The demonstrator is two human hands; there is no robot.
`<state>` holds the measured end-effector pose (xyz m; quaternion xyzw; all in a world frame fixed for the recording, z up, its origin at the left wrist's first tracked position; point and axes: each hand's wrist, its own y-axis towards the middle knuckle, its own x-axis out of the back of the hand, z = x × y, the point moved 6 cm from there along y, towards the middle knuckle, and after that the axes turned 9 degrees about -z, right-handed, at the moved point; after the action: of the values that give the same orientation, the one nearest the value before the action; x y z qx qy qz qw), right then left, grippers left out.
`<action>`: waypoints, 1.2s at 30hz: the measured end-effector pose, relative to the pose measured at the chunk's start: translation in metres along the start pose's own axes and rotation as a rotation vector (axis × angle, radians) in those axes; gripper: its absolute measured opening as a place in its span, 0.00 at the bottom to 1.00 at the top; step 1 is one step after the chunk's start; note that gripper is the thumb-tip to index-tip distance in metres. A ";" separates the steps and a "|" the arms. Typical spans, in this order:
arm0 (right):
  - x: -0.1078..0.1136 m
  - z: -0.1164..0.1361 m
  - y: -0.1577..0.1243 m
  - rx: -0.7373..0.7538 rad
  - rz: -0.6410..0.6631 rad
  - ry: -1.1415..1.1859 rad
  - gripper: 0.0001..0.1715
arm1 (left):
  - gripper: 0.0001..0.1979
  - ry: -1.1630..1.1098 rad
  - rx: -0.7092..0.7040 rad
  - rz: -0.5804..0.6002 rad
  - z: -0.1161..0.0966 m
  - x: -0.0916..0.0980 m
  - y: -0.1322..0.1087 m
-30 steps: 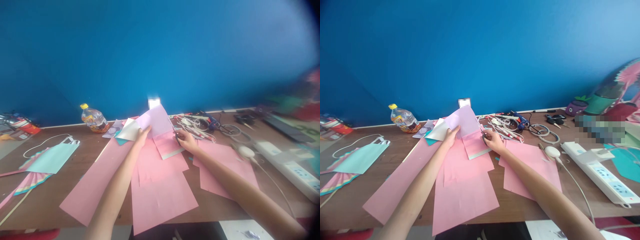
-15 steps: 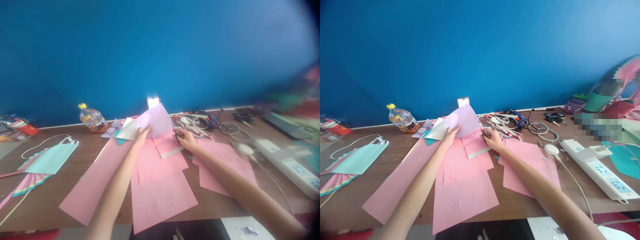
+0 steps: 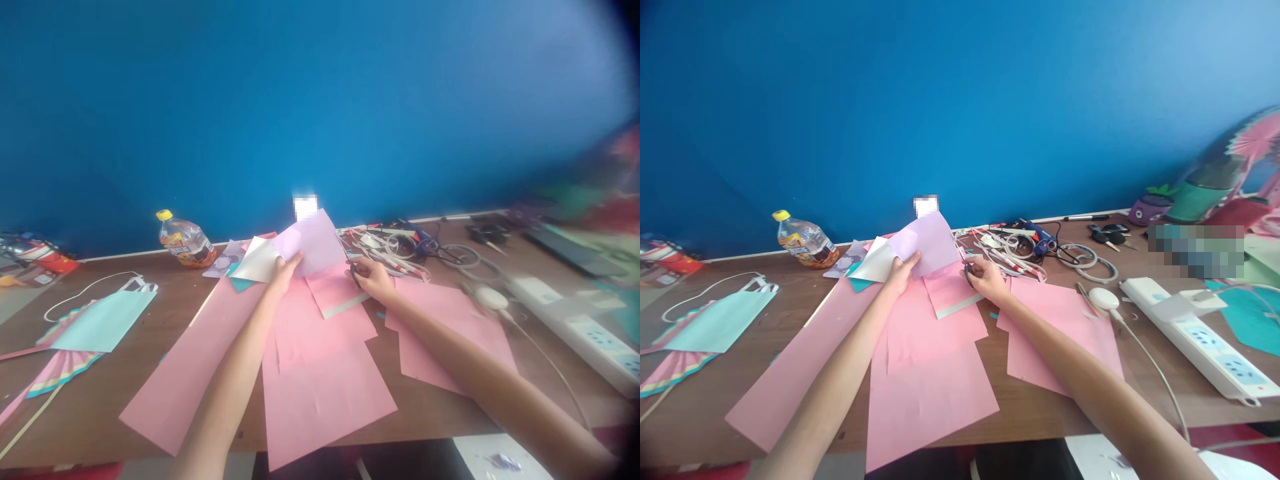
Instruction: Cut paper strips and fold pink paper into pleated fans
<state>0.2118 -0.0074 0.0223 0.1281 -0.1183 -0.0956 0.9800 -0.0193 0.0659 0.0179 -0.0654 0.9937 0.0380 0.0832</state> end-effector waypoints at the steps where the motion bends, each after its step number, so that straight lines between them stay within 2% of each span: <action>1: 0.000 -0.001 0.000 -0.006 -0.003 0.005 0.24 | 0.29 -0.003 0.003 0.007 0.000 -0.001 0.000; 17: -0.001 0.000 -0.001 -0.008 0.012 0.052 0.23 | 0.33 0.091 0.017 0.010 0.023 0.010 0.016; 24: 0.001 0.000 -0.001 0.032 0.007 -0.003 0.21 | 0.31 0.046 -0.072 0.064 0.017 0.007 0.014; 36: 0.003 0.002 0.000 0.042 -0.038 -0.026 0.20 | 0.29 0.068 -0.024 0.040 0.017 0.008 0.013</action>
<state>0.2144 -0.0089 0.0253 0.1496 -0.1306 -0.1132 0.9735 -0.0257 0.0791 0.0003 -0.0476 0.9965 0.0493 0.0478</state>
